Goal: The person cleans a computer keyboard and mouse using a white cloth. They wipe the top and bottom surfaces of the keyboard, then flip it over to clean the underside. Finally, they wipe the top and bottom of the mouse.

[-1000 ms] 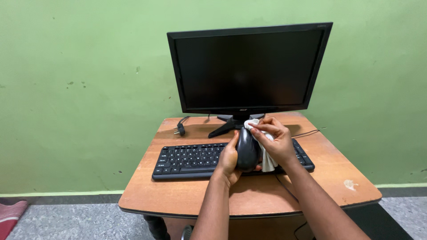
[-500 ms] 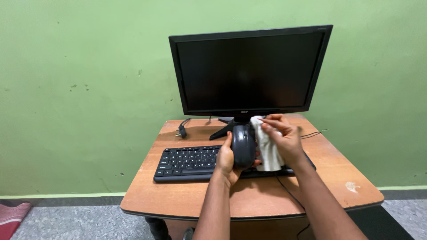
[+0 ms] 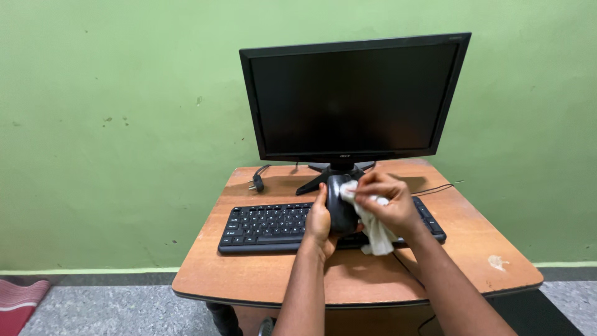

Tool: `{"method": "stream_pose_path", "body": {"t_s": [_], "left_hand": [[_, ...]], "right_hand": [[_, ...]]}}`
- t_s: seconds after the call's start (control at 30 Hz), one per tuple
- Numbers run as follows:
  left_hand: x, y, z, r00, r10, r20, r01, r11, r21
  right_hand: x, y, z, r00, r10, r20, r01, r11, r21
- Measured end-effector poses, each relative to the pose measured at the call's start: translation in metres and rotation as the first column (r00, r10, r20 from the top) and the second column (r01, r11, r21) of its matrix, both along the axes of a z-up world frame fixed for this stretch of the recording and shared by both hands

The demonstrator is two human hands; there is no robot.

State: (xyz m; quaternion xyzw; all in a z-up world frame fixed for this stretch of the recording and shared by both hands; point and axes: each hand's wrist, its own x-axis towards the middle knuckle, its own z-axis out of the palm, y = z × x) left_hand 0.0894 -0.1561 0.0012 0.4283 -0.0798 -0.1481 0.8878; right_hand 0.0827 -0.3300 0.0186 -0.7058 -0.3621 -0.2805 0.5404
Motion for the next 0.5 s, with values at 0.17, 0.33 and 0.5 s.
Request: {"method": "stream_pose_path", "body": {"t_s": [0.17,0.33,0.5], "left_hand": [[0.003,-0.006,-0.008,0.994,-0.018,0.105,0.01,0.997,0.076],[0.002,0.0,-0.006,1.0,0.022,0.019,-0.022,1.0,0.0],[0.003,0.0,-0.004,0.998,0.058,0.019,-0.059,0.998,0.009]], "right_hand": [[-0.003,0.011,0.005,0.982,-0.161,-0.1,0.169,0.983,0.073],[-0.007,0.01,-0.003,0.995,-0.02,-0.095,0.014,0.998,-0.054],[0.006,-0.007,-0.005,0.981,0.117,-0.152,-0.121,0.993,-0.017]]}}
